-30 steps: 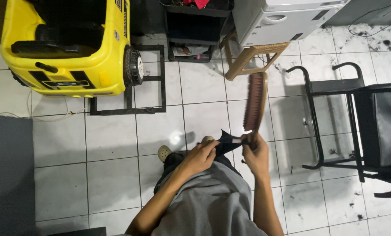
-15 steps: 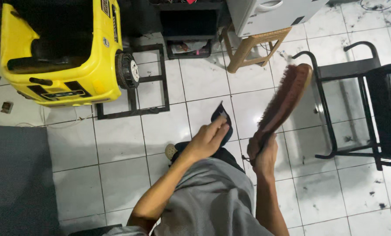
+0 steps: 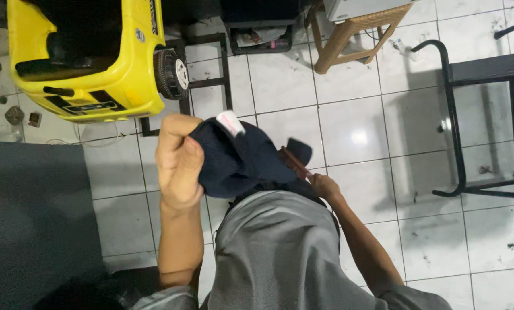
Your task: The person folds and wraps cloths around a wooden brush by hand.
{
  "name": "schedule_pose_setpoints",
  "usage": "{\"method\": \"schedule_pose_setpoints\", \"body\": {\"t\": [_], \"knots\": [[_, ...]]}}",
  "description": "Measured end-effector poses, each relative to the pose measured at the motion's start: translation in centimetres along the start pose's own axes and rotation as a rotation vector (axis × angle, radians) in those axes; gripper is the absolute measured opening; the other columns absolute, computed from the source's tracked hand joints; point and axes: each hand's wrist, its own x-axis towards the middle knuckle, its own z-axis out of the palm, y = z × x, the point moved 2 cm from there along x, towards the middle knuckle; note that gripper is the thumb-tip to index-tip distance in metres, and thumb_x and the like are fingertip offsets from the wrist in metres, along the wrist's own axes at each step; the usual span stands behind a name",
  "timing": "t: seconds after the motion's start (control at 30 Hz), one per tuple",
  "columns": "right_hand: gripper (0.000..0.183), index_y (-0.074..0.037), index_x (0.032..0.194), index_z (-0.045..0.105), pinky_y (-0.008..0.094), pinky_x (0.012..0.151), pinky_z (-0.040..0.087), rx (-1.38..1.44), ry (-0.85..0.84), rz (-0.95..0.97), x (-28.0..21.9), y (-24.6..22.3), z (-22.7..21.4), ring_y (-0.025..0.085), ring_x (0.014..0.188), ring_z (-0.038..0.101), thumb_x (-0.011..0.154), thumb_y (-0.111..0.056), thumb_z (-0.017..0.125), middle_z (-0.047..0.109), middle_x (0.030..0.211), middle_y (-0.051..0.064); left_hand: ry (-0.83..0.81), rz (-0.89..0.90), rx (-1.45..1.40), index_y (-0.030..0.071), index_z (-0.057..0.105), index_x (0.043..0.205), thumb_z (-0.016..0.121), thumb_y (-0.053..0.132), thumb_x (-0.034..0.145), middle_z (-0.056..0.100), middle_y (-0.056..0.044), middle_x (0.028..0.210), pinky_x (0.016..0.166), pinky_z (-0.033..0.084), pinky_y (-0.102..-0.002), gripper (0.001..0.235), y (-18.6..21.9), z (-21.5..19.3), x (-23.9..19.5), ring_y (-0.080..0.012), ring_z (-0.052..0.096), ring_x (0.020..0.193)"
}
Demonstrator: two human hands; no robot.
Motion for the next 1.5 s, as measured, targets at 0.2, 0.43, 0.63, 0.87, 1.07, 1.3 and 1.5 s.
{"method": "schedule_pose_setpoints", "body": {"t": [0.2,0.43,0.63,0.87,1.07,1.3,1.5], "knots": [[0.056,-0.005,0.086,0.051,0.026,0.045,0.041,1.226,0.221,-0.177,-3.4,-5.2,-7.6,0.01,0.048,0.044,0.113,-0.05,0.034,0.043,0.061,-0.001,-0.243,-0.462,0.105,0.001,0.057,0.113,0.049,0.021,0.11,0.052,0.006,0.076,0.059,0.036,-0.02,0.021,0.6,2.3,0.4,-0.0005,0.042,0.067],[0.06,-0.008,0.079,0.047,0.027,0.044,0.038,1.355,-0.254,-0.775,-10.1,-14.6,-11.5,0.012,0.043,0.043,0.114,-0.055,0.033,0.042,0.052,0.002,-0.273,-0.418,0.203,0.003,0.055,0.114,0.048,0.02,0.114,0.043,0.007,0.077,0.061,0.032,-0.02,0.018,0.6,4.9,1.2,-0.0012,0.036,0.071],[0.054,0.002,0.107,0.072,0.047,0.069,0.055,0.432,-0.034,-0.646,1.9,-8.3,-1.1,0.036,0.074,0.071,0.11,-0.042,0.04,0.072,0.081,0.02,-0.003,-0.131,0.066,0.002,0.053,0.119,0.05,0.024,0.123,0.046,0.005,0.093,0.072,0.033,-0.016,0.023,3.6,3.5,1.3,-0.0004,0.038,0.08],[0.059,0.0,0.09,0.063,0.045,0.069,0.046,0.206,0.017,-0.101,1.8,-3.6,-3.2,0.036,0.077,0.057,0.109,-0.05,0.038,0.059,0.081,0.021,0.152,-0.077,-0.049,0.006,0.051,0.118,0.05,0.026,0.117,0.054,0.002,0.101,0.086,0.039,-0.018,0.02,5.7,2.2,0.9,-0.0032,0.045,0.09],[0.054,-0.011,0.077,0.041,0.029,0.036,0.029,1.306,0.036,-0.478,-7.2,-10.8,-12.1,0.011,0.041,0.031,0.113,-0.05,0.033,0.037,0.056,-0.001,-0.001,-0.199,0.196,0.005,0.05,0.127,0.042,0.022,0.12,0.05,0.005,0.091,0.072,0.04,-0.017,0.02,3.5,3.8,0.8,-0.0017,0.042,0.079],[0.057,0.002,0.096,0.061,0.034,0.048,0.041,0.748,-0.007,-0.547,-6.3,-16.0,-9.7,0.02,0.054,0.047,0.111,-0.045,0.032,0.05,0.062,0.011,-0.101,-0.128,0.145,0.003,0.05,0.121,0.044,0.023,0.121,0.05,0.003,0.095,0.076,0.044,-0.017,0.02,5.0,4.9,0.9,-0.002,0.046,0.081],[0.058,0.0,0.099,0.065,0.042,0.063,0.047,0.117,-0.063,-0.203,2.8,-4.7,-0.6,0.029,0.061,0.057,0.112,-0.046,0.031,0.059,0.067,0.016,0.156,0.095,0.172,0.005,0.049,0.121,0.046,0.026,0.123,0.046,0.003,0.099,0.08,0.036,-0.018,0.021,7.2,0.8,-0.1,-0.0046,0.04,0.083]]}}
